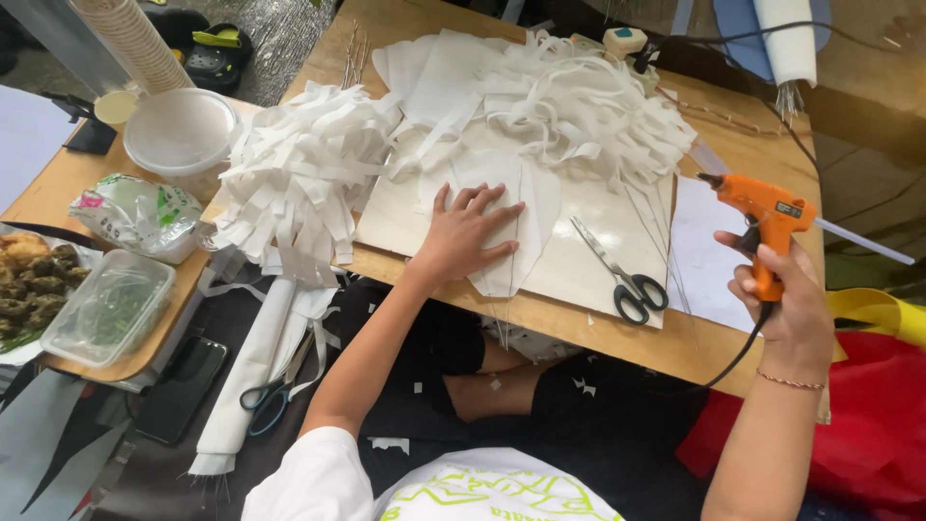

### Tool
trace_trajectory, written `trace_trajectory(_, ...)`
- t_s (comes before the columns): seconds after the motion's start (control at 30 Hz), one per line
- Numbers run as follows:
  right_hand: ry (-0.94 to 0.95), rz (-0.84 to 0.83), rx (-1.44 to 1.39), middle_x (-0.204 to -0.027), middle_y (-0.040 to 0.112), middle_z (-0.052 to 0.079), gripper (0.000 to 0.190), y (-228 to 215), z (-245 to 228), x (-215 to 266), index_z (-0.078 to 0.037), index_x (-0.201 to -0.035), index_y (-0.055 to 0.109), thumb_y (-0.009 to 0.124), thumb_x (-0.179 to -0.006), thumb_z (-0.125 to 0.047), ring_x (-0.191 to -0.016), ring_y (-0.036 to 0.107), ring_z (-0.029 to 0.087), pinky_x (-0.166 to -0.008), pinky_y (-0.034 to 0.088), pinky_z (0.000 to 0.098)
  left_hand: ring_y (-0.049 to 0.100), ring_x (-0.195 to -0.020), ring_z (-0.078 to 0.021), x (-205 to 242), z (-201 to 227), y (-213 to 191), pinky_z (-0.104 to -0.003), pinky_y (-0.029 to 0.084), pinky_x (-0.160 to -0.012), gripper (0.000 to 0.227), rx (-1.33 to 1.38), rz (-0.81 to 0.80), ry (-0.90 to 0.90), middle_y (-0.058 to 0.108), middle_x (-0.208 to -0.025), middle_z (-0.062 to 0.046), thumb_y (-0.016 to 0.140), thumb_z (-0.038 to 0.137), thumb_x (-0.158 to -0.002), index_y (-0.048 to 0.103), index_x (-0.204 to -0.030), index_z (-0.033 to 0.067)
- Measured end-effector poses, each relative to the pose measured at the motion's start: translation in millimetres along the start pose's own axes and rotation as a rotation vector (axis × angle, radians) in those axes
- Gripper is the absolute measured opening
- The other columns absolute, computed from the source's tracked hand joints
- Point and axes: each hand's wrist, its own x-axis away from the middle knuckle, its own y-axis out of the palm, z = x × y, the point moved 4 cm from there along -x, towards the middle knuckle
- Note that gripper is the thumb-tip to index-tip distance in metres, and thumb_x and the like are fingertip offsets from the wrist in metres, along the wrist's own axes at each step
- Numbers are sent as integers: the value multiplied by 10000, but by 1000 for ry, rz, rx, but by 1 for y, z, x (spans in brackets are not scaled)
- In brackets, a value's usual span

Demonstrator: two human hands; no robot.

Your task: Applying hot glue to a fabric base and attaching white fabric strips, then trimming them with scissors to fit the template.

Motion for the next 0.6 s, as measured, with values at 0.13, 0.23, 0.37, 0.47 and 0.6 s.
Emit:
trace_trajectory(0.13, 20, -63, 31, -1130, 655, 157, 545, 43, -12, -18, -18, -1466, 420, 541, -941, -101, -545, 483, -26, -483, 323, 93, 354, -1440, -317, 11, 3, -1, -694, 109, -1168, 595, 9, 11, 19, 452, -1548, -68, 558, 609, -922, 546, -1444, 322)
trace_trajectory(0.23, 100, -140, 85, -1068, 619, 139, 510, 65, -3, -40, -60, -1425, 463, 551, -924, -81, -512, 451, 7, -437, 302, 102, 344, -1448, -318, 19, 8, -4, -689, 103, -1172, 591, 17, 11, 15, 445, -1555, -67, 559, 593, -920, 545, -1443, 318)
trace_trajectory(0.37, 60, -213, 349, -1089, 636, 168, 494, 86, 21, -67, -29, -1436, 363, 532, -975, -77, -537, 441, 38, -421, 352, 140, 350, -1442, -322, 23, 6, -6, -683, 94, -1173, 582, 39, 33, 19, 454, -1546, -73, 580, 571, -907, 562, -1429, 313)
trace_trajectory(0.47, -8, -221, 544, -935, 570, 191, 413, 100, 36, -84, 28, -1336, 327, 571, -1034, -113, -472, 513, 156, -365, 354, 258, 376, -1447, -308, 24, 2, -3, -737, 103, -1154, 560, 72, -16, 20, 485, -1519, -84, 532, 591, -949, 546, -1457, 356)
trace_trajectory(0.6, 7, -234, 792, -852, 636, 203, 422, 134, 32, -89, 52, -1302, 331, 600, -1034, -131, -428, 567, 198, -359, 415, 294, 372, -1451, -296, 23, 1, -1, -736, 102, -1157, 568, 72, -13, 24, 469, -1528, -75, 517, 610, -946, 536, -1460, 368)
